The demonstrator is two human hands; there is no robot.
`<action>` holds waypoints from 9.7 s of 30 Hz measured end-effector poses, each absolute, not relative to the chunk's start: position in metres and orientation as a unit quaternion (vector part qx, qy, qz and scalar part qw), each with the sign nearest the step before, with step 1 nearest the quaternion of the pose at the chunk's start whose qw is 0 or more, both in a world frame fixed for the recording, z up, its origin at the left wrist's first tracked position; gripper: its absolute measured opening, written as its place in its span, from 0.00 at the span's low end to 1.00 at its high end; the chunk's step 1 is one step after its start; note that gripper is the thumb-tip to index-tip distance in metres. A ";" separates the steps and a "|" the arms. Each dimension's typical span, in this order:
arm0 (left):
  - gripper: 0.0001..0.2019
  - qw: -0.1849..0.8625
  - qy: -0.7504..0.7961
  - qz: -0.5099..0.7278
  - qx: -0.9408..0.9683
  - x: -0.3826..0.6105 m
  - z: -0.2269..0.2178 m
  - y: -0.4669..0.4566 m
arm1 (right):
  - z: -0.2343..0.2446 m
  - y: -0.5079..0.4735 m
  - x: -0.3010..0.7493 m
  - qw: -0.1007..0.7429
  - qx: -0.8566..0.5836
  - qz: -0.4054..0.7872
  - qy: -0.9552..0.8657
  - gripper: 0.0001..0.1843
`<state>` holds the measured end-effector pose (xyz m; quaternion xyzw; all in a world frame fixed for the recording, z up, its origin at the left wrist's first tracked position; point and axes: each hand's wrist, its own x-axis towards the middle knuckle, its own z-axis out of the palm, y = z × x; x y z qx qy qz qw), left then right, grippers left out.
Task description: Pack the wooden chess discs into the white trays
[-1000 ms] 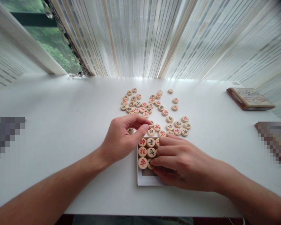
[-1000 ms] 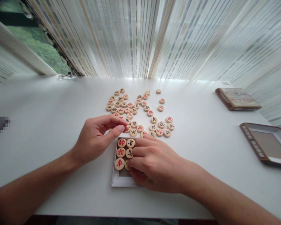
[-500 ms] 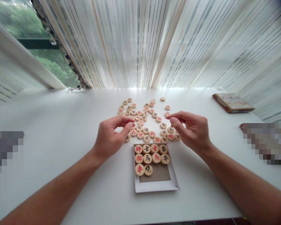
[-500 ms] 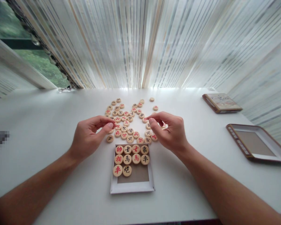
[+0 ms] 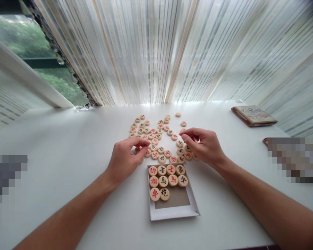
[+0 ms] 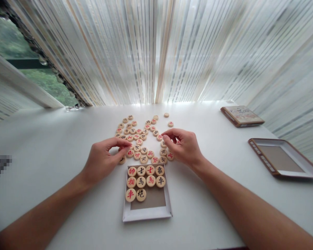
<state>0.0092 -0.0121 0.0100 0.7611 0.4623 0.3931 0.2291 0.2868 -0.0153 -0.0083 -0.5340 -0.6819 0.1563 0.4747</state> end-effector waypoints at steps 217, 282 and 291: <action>0.17 0.555 0.345 0.451 0.608 0.035 0.028 -0.051 | 0.021 -0.066 0.247 0.474 -0.376 0.550 -0.576 0.09; 0.13 0.564 0.314 0.412 0.643 0.036 0.027 -0.057 | 0.031 -0.069 0.241 0.436 -0.403 0.639 -0.488 0.17; 0.14 0.502 0.276 0.421 0.703 0.036 0.025 -0.057 | 0.032 -0.072 0.245 0.407 -0.408 0.631 -0.518 0.16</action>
